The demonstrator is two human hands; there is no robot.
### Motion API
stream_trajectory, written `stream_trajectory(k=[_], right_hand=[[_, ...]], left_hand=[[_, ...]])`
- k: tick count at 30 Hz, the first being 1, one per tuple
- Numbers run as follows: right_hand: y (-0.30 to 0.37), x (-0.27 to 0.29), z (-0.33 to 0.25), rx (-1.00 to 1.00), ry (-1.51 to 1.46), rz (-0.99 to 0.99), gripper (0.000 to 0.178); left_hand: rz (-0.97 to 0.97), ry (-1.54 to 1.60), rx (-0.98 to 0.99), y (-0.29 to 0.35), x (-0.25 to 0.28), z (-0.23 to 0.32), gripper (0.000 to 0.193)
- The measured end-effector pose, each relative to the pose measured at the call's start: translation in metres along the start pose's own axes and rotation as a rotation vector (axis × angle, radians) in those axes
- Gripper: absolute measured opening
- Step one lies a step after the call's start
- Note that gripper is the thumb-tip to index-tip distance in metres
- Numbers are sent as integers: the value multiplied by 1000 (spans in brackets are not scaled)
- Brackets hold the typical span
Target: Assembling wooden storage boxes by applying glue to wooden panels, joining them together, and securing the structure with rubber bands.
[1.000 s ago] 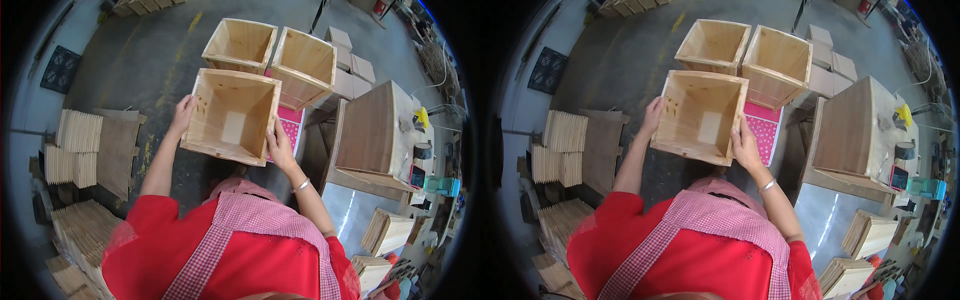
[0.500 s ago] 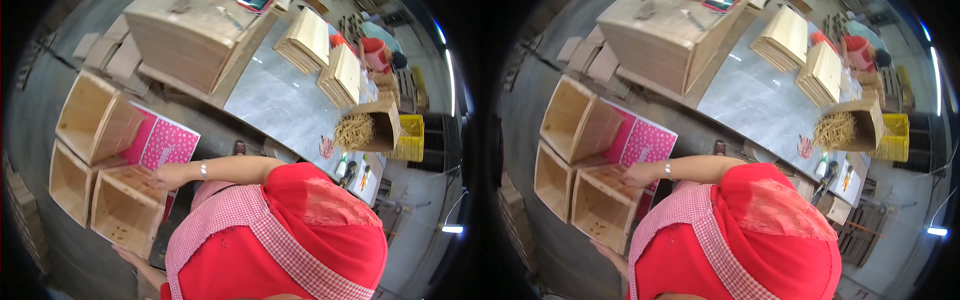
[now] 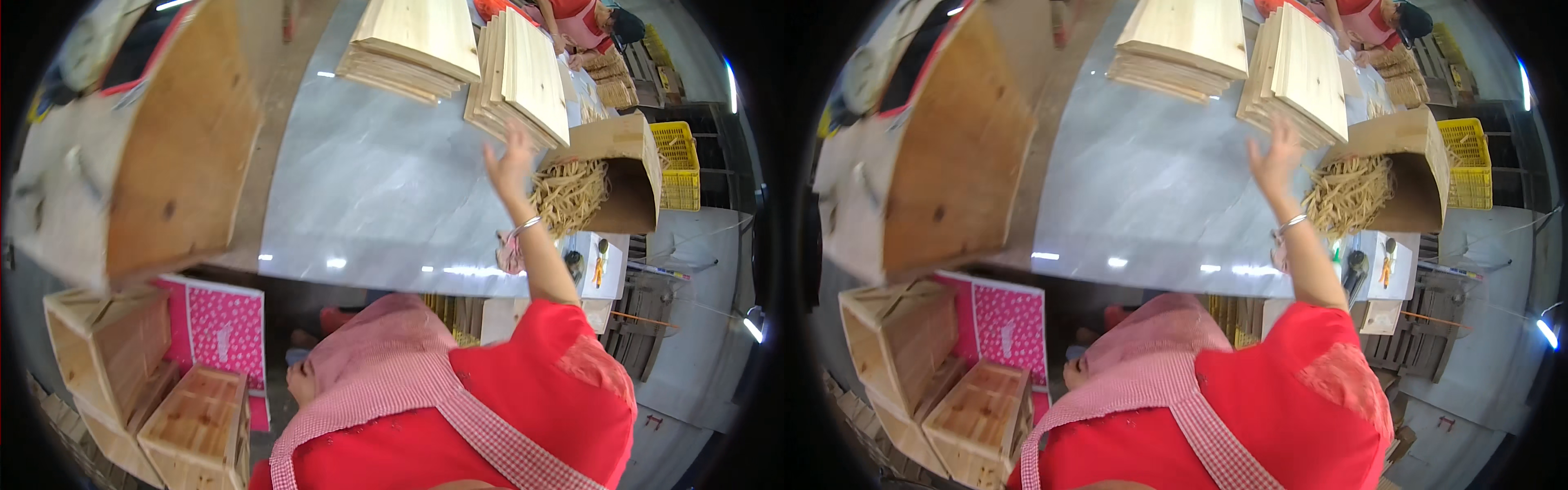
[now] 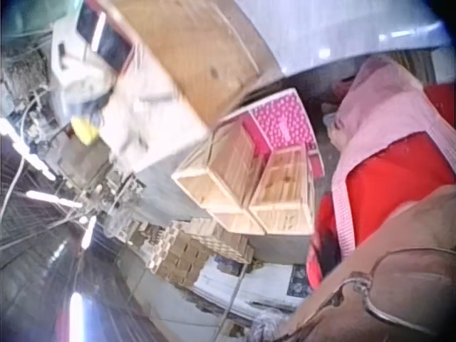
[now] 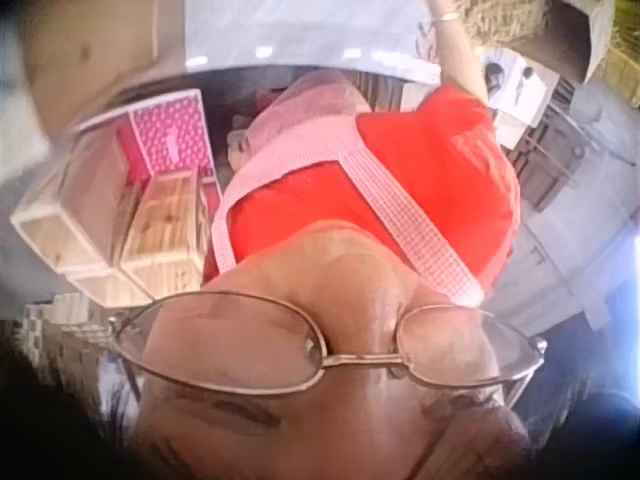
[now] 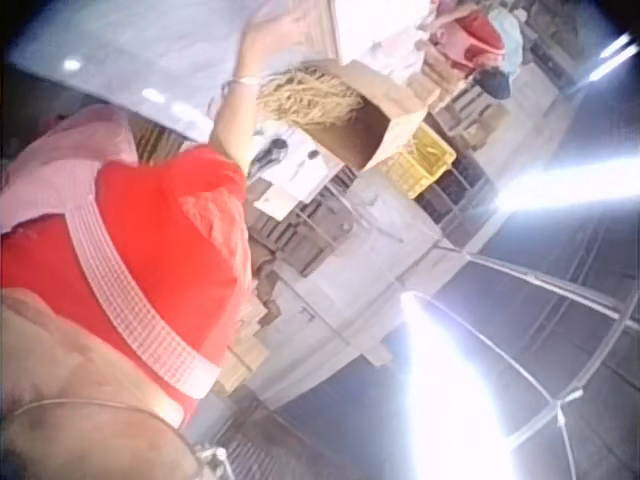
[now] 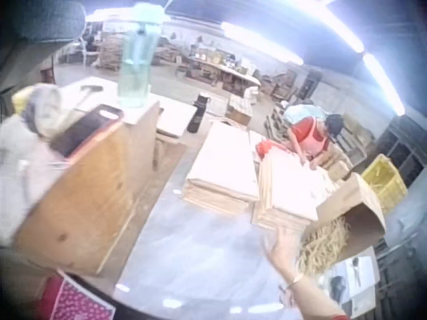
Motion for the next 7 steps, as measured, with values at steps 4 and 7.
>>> stream_trajectory(k=[4,7], right_hand=[[-86,-52,33,33,142,51,67],[-108,-111,78,-26,190,-238,72]], left_hand=[[-350,-358,-181,-58,-169,11,34],[-781,-445,-174,-53,-257,67,43]])
Point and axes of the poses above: each hand's wrist, its own y-axis away from the middle knuckle, its own x-axis out of the back of the hand, z = x × y, the point moved 10 cm from there along -y, towards the middle knuckle, and after that the axes turned 8 degrees about y, right-handed, at the moved point
